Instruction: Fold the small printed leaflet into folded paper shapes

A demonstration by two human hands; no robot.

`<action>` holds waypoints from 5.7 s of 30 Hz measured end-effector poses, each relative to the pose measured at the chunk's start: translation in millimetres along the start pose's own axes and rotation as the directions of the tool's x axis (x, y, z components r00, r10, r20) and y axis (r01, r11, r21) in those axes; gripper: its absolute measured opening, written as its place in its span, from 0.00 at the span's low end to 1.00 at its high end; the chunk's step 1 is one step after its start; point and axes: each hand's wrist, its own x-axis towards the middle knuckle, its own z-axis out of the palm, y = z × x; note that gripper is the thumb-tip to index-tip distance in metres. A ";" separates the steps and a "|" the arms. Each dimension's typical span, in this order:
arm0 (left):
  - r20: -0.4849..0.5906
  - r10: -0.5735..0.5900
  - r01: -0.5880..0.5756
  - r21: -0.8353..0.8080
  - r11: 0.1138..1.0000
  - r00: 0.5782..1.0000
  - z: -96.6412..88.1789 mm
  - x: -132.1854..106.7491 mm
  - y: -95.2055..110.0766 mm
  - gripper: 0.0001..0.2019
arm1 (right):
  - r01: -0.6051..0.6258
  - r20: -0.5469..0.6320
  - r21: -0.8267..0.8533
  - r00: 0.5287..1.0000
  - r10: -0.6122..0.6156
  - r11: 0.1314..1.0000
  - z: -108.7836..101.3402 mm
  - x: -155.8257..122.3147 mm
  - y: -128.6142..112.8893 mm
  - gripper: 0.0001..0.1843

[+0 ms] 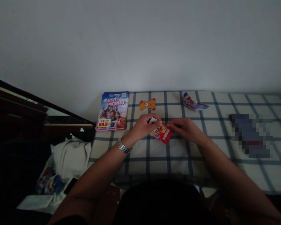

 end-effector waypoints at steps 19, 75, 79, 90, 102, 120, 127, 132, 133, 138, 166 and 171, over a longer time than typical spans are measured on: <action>-0.109 -0.171 0.155 -0.143 0.977 0.979 -2.9 0.9 -1.2 0.25 | -0.043 -0.016 0.015 0.999 0.043 0.999 -11.8 -2.1 9.3 0.23; 0.257 0.200 -0.325 0.714 0.620 0.946 8.9 -13.6 5.6 0.21 | 0.034 -0.194 -0.731 0.947 -0.255 0.682 9.5 7.4 16.5 0.23; 0.265 0.197 -0.329 0.723 0.608 0.944 7.9 -14.4 6.2 0.23 | 0.034 -0.197 -0.730 0.946 -0.258 0.682 10.0 7.4 16.1 0.23; 0.188 0.161 -0.245 0.824 0.511 0.969 16.8 -14.8 12.5 0.26 | 0.147 -0.260 -0.625 0.887 -0.382 0.766 10.7 11.5 25.4 0.21; 0.158 0.249 -0.279 0.754 0.594 0.956 14.7 -10.1 -2.0 0.18 | 0.202 -0.184 -0.622 0.901 -0.392 0.756 8.4 11.8 33.9 0.17; 0.079 0.287 -0.250 0.737 0.628 0.955 21.2 -6.8 -6.3 0.12 | 0.191 -0.276 -0.422 0.904 -0.327 0.886 -1.0 9.9 31.4 0.06; 0.009 0.226 -0.162 0.724 0.670 0.974 22.7 -5.2 -0.4 0.20 | 0.210 -0.203 -0.480 0.918 -0.341 0.852 -1.7 10.9 33.3 0.07; 0.017 0.219 -0.166 0.707 0.688 0.976 21.3 -4.9 1.0 0.15 | 0.209 -0.186 -0.514 0.919 -0.347 0.832 0.3 11.2 36.6 0.07; 0.020 0.223 -0.173 0.700 0.693 0.975 21.0 -5.1 0.8 0.14 | 0.213 -0.185 -0.521 0.917 -0.353 0.827 0.7 10.9 36.7 0.09; -0.039 0.265 -0.179 0.640 0.747 0.964 20.2 -5.5 0.2 0.13 | 0.244 -0.177 -0.529 0.905 -0.387 0.813 2.0 9.6 35.5 0.10; 0.090 0.259 -0.238 0.745 0.624 0.962 -6.1 -3.6 -8.1 0.16 | 0.251 -0.146 -0.542 0.912 -0.384 0.802 1.1 10.6 34.2 0.08; 0.147 0.270 -0.286 0.744 0.604 0.952 -8.7 -4.5 -9.6 0.21 | 0.248 -0.140 -0.549 0.914 -0.381 0.798 0.4 10.4 34.1 0.08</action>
